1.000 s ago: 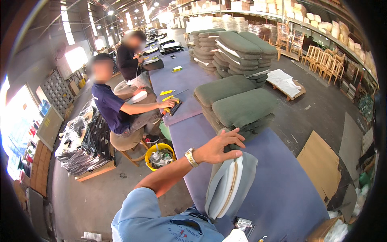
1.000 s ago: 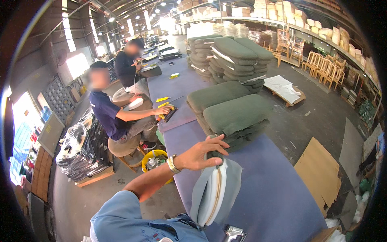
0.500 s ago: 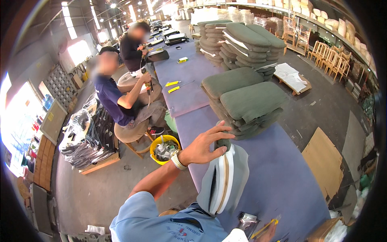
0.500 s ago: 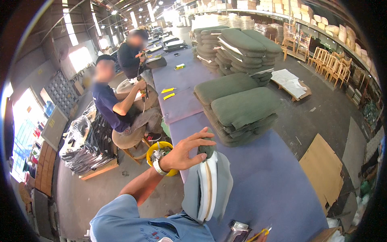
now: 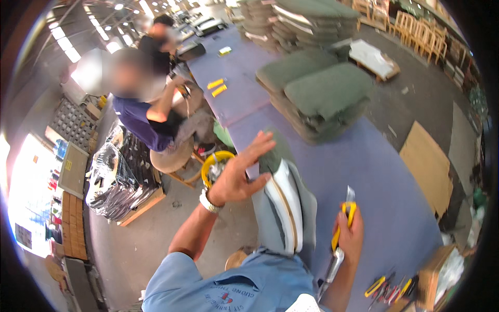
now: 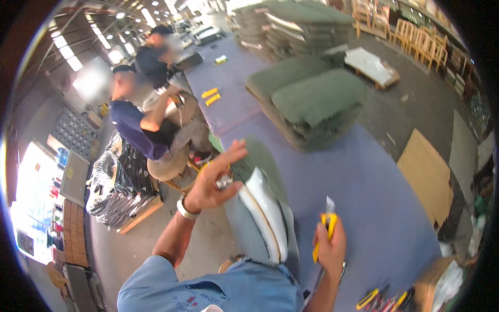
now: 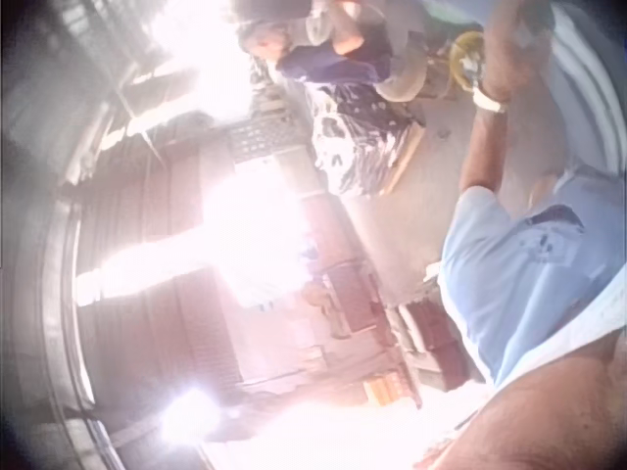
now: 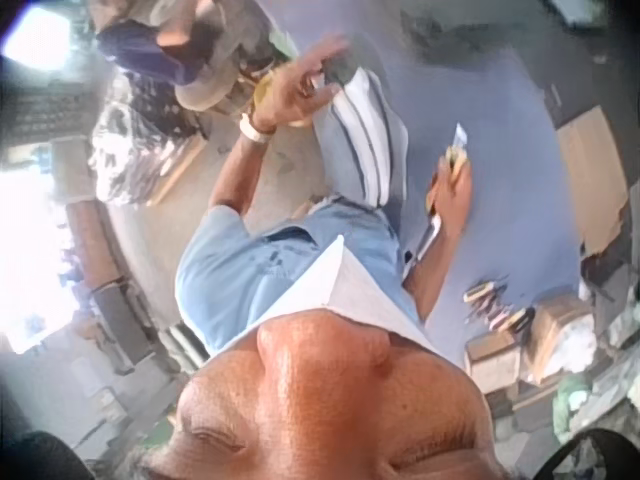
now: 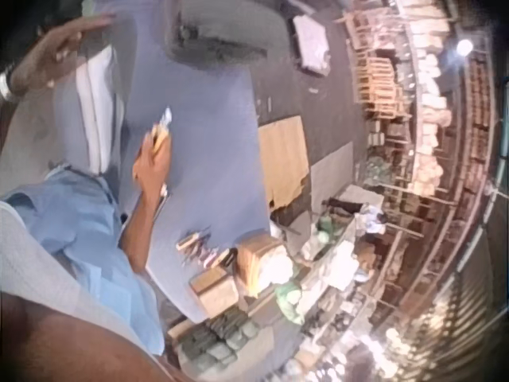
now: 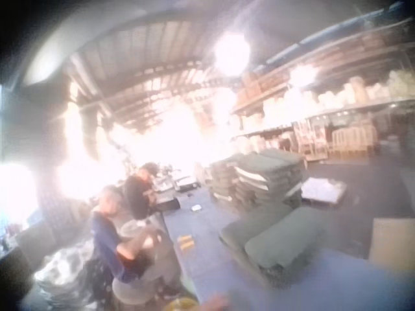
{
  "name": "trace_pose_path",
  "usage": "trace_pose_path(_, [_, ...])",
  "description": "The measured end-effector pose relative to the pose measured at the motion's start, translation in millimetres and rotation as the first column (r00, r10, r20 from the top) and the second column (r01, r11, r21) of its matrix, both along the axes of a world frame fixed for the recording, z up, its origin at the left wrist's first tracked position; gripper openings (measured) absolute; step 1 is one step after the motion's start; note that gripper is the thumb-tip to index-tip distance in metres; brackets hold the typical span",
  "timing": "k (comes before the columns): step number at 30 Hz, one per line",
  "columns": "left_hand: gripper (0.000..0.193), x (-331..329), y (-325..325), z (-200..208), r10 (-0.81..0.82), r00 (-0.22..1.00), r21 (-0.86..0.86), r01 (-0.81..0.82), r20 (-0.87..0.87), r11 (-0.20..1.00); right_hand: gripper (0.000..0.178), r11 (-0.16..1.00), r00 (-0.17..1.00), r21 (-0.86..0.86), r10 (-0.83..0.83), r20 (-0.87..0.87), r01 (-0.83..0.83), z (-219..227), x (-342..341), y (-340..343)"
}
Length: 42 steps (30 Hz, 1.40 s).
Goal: The person assembles cushion covers by stapling fabric to foam inserts and trimming excess material. They use a pneumatic staple gun and a utility knife to secure and finish the edges of each cushion.
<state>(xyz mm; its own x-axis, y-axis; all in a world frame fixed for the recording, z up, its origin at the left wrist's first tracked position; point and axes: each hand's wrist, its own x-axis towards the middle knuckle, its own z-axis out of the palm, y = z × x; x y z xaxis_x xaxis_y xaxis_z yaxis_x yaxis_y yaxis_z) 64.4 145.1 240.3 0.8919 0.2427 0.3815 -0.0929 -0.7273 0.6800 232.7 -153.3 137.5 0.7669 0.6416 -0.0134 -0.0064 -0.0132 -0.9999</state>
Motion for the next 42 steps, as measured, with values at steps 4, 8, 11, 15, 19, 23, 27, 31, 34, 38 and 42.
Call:
trace_pose_path(4, [0.078,0,3,-13,0.012,1.0,-0.036,-0.012,-0.001,0.999,0.023,0.975,0.956,-0.08,0.221,0.191,-0.209,35,-8,32])
trace_pose_path(8, [0.077,16,-3,-4,0.03,0.999,-0.147,-0.028,0.01,0.989,0.027,0.93,0.827,-0.043,0.346,0.443,-0.365,63,-6,55])
trace_pose_path(11, [0.076,34,0,-11,0.025,0.999,-0.125,-0.022,0.02,0.992,0.029,0.933,0.805,-0.012,0.317,0.502,-0.36,62,-5,68])
trace_pose_path(15, [0.073,46,-3,-10,0.045,0.999,-0.096,-0.045,0.003,0.994,0.027,0.939,0.786,-0.057,0.316,0.531,-0.339,66,-5,78])
trace_pose_path(19, [0.072,56,-5,-7,0.009,1.0,-0.053,-0.009,-0.002,0.999,0.022,0.946,0.745,-0.172,0.323,0.584,-0.275,68,-3,87])
trace_pose_path(23, [0.072,64,-8,-6,-0.02,1.0,-0.045,0.02,0.006,0.999,0.02,0.949,0.72,-0.244,0.311,0.62,-0.199,68,0,92])
trace_pose_path(27, [0.073,66,-12,-3,-0.017,1.0,-0.001,0.017,0.001,1.0,0.02,0.929,0.73,-0.326,0.346,0.589,-0.177,77,1,90])
trace_pose_path(31, [0.072,68,-15,-3,-0.012,1.0,0.02,0.012,0.014,1.0,0.02,0.926,0.726,-0.349,0.341,0.598,-0.147,80,0,88])
trace_pose_path(34, [0.072,70,-16,-3,-0.018,1.0,0.044,0.017,0.025,0.999,0.018,0.934,0.713,-0.333,0.319,0.624,-0.127,79,1,87])
trace_pose_path(38, [0.073,75,-17,-5,-0.021,0.999,0.057,0.02,0.027,0.998,0.016,0.929,0.715,-0.354,0.318,0.622,-0.105,80,3,85])
trace_pose_path(42, [0.074,77,-19,-3,-0.023,1.0,0.068,0.022,0.018,0.997,0.019,0.924,0.697,-0.375,0.318,0.642,-0.077,80,3,84])
